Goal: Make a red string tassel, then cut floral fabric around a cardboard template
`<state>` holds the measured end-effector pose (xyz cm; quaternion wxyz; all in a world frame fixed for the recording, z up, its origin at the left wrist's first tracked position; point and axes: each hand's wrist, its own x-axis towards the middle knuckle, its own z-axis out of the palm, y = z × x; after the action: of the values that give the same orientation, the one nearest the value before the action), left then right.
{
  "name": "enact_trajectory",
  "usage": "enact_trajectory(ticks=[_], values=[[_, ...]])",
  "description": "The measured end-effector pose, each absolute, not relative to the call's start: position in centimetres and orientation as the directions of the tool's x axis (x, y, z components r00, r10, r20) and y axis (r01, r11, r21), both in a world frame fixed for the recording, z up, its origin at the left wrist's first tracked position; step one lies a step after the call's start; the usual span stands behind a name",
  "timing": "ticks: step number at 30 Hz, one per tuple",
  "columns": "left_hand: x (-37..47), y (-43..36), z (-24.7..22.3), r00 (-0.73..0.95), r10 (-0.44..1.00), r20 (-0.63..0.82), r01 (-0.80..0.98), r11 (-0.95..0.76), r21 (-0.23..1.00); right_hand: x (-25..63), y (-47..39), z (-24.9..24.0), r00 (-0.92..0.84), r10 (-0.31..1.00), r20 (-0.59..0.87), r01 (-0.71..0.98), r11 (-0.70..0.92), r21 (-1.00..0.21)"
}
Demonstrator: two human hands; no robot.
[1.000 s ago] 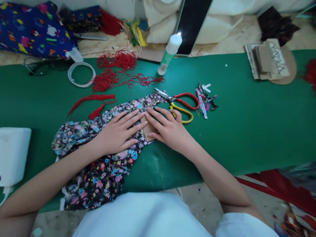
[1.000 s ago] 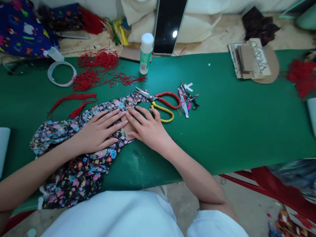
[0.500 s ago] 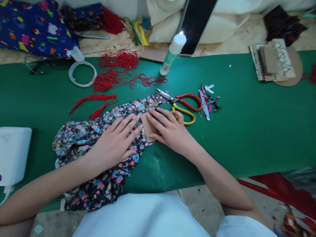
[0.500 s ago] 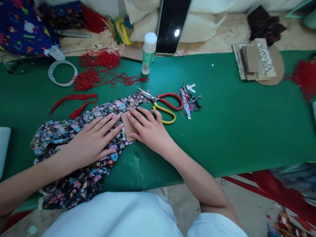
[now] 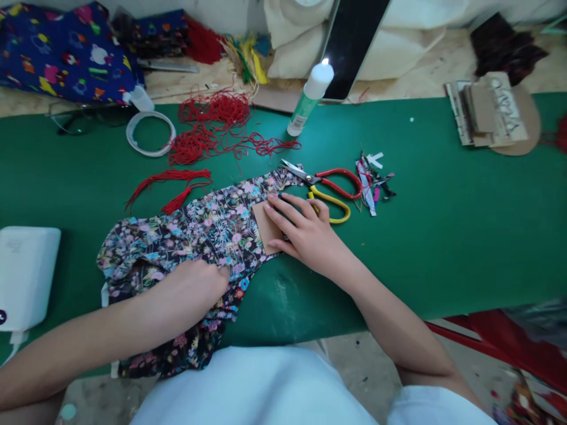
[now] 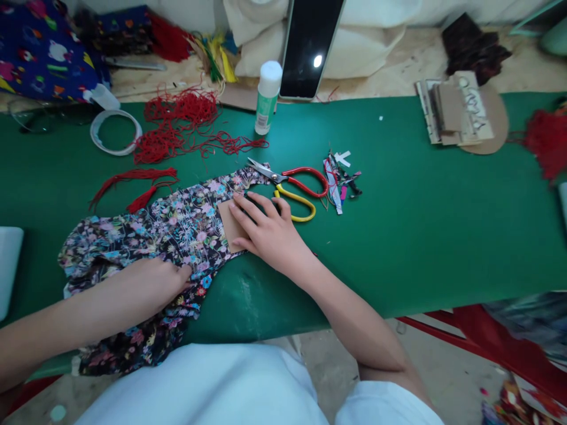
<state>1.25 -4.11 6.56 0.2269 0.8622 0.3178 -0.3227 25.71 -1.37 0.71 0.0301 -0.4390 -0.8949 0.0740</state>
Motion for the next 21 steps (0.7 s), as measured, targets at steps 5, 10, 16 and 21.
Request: enact_trajectory(ticks=[5,10,16,21], values=[[0.9,-3.3,7.2,0.729,0.238,-0.642,0.576,-0.720,0.387,25.7,-1.4,0.6,-0.612,0.791,-0.006,0.782,0.604,-0.156],[1.2,-2.2,8.1,0.772,0.342,-0.536,0.596,-0.681,0.424,25.7,-1.5,0.4,-0.609,0.793,0.002,0.782,0.602,-0.163],[4.4,1.3,6.5,0.853,0.512,-0.099,0.522,-0.835,0.177,25.7,-1.5,0.3,-0.607,0.794,0.026,0.780,0.601,-0.175],[4.3,2.8,2.3,0.912,0.404,0.073,0.383,-0.901,0.202,25.6,-1.5,0.1,-0.595,0.802,0.054,0.782,0.593,-0.194]])
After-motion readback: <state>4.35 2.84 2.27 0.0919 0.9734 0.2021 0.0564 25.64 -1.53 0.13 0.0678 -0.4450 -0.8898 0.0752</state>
